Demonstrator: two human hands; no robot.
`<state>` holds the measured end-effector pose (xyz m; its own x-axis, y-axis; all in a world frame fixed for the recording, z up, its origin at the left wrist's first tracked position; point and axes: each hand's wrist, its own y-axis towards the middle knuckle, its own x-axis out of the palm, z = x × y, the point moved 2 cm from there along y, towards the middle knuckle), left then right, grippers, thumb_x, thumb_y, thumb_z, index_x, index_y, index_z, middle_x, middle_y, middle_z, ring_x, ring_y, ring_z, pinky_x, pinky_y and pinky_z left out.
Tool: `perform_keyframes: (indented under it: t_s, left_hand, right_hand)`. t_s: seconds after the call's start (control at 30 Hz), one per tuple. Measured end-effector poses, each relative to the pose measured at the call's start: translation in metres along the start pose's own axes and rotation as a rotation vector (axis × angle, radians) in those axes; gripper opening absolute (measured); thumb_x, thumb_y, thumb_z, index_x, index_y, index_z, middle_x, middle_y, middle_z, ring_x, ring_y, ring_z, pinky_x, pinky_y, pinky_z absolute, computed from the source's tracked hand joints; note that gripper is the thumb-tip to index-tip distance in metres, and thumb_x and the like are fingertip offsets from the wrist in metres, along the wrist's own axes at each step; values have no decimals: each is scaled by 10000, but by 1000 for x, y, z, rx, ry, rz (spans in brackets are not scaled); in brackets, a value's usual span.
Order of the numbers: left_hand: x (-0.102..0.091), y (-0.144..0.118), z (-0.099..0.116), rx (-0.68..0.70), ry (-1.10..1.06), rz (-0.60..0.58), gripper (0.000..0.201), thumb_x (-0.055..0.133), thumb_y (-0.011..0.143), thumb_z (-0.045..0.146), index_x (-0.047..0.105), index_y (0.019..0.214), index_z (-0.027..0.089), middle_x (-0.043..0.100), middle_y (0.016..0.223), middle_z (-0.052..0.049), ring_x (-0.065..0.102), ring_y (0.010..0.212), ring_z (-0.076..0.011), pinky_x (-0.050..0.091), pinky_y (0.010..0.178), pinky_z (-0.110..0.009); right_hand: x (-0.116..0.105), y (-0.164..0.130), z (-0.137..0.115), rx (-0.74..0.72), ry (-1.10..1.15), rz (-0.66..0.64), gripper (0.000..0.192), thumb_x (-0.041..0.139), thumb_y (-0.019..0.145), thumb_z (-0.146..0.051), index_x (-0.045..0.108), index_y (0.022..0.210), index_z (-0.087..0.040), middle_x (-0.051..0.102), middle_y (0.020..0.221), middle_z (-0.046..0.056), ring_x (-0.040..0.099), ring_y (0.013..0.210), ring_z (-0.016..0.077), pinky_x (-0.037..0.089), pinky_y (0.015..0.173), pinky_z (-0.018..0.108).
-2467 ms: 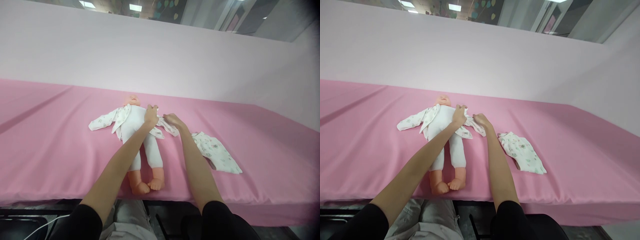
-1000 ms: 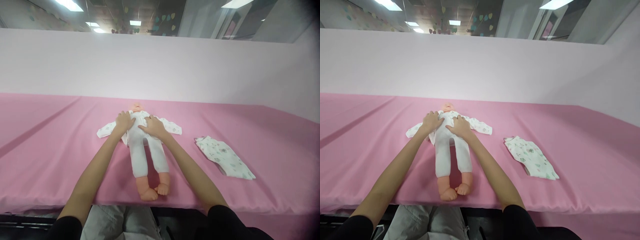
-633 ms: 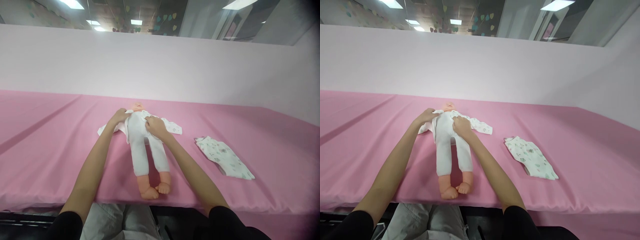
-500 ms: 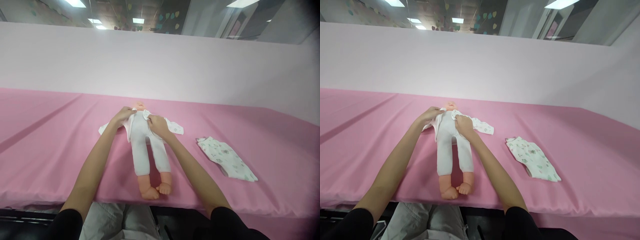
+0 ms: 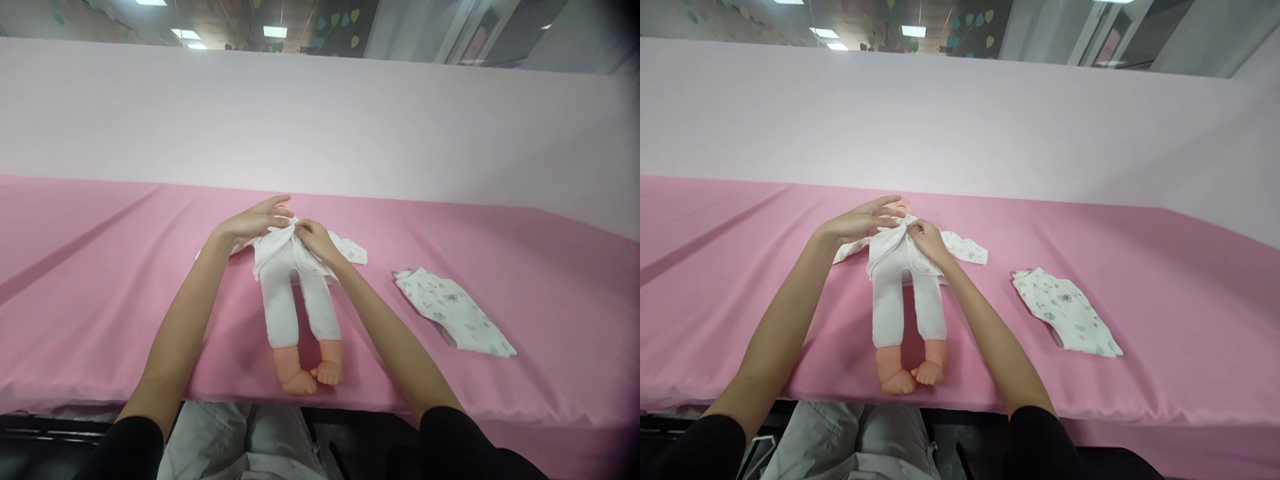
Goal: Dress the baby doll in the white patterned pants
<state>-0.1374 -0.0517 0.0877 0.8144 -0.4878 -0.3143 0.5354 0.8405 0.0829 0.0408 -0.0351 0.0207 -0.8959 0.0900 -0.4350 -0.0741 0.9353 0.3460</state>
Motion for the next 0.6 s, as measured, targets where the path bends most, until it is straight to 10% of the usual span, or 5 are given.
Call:
perform_keyframes:
  t_s: [0.43,0.6]
  left_hand:
    - [23,-5,14,175,194,77,483,502,794,111,543,1257,243,596,1177,-98,637,932,-184,511,850,-376]
    - [-3,-1,-15,-273,738,90,183,624,646,141,681,815,182,692,849,-88,652,835,-266,483,752,-357]
  right_hand:
    - [2,-5,-7,-26,-250,-36,74,494,721,-201,513,651,-187,477,587,-17,435,597,135,281,563,247]
    - [-2,-3,-3,195,100,49,105,454,720,-198,420,621,-194,412,603,-28,371,566,113,270,524,242]
